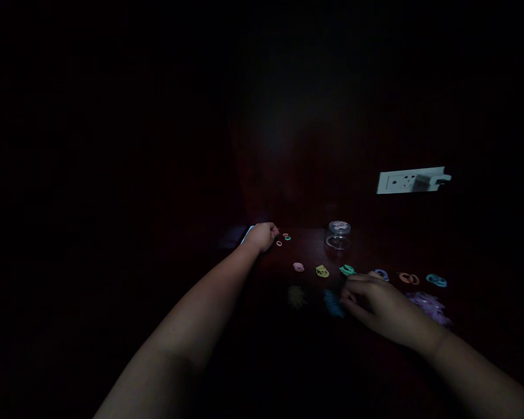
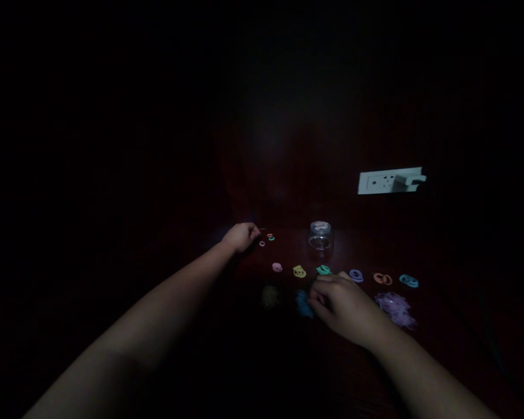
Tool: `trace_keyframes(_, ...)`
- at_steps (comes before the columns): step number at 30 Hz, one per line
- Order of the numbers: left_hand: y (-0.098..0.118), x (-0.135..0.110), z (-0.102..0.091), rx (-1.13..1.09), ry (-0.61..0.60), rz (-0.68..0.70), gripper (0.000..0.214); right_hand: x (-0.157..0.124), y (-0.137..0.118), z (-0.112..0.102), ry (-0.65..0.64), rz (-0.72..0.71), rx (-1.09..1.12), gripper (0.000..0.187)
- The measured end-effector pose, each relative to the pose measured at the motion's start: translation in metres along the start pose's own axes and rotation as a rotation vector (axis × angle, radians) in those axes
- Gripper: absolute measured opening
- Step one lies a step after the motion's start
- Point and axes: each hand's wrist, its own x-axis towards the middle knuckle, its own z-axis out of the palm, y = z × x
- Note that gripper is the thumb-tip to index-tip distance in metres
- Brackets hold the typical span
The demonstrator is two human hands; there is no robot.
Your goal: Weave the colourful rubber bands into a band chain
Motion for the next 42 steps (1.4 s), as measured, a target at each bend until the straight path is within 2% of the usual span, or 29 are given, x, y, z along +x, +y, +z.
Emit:
trace_keyframes(5, 0.017, -0.019, 0.001, -0.158, 0.039, 0.021, 0.015, 0.0, -0.001, 0.0, -0.001, -0.003, 0.002, 0.019)
trace_keyframes(10, 0.052, -0.051, 0.022, -0.468, 0.029, 0.043, 0.018, 0.002, -0.003, -0.002, 0.083, 0.019, 0.007, 0.009)
trace_keyframes(11, 0.061, -0.059, 0.028, -0.537, 0.011, 0.047, 0.017, 0.002, -0.003, -0.002, 0.115, 0.031, 0.01, 0.011)
trace_keyframes(14, 0.083, -0.085, 0.04, -0.991, -0.104, 0.008, 0.017, 0.002, -0.001, 0.001, 0.215, 0.062, 0.038, 0.027)
trace_keyframes(18, 0.096, -0.107, 0.044, -1.172, -0.249, 0.106, 0.026, 0.001, 0.001, 0.004, 0.286, 0.04, 0.101, 0.038)
trace_keyframes(21, 0.098, -0.113, 0.043, -1.156, -0.273, 0.173, 0.027, 0.001, -0.001, 0.002, 0.283, -0.024, 0.115, 0.024)
trace_keyframes(24, 0.098, -0.116, 0.042, -1.054, -0.233, 0.215, 0.026, 0.001, -0.004, -0.002, 0.264, -0.06, 0.109, 0.012)
trace_keyframes(31, 0.098, -0.122, 0.036, -0.781, -0.139, 0.352, 0.015, 0.001, -0.007, -0.004, 0.224, -0.059, 0.084, 0.011)
trace_keyframes(37, 0.096, -0.124, 0.031, -0.605, -0.045, 0.459, 0.009, 0.001, -0.004, -0.002, 0.247, -0.07, 0.098, 0.009)
trace_keyframes(42, 0.093, -0.122, 0.031, -0.492, 0.028, 0.585, 0.02, 0.0, -0.005, -0.003, 0.257, -0.068, 0.107, 0.01)
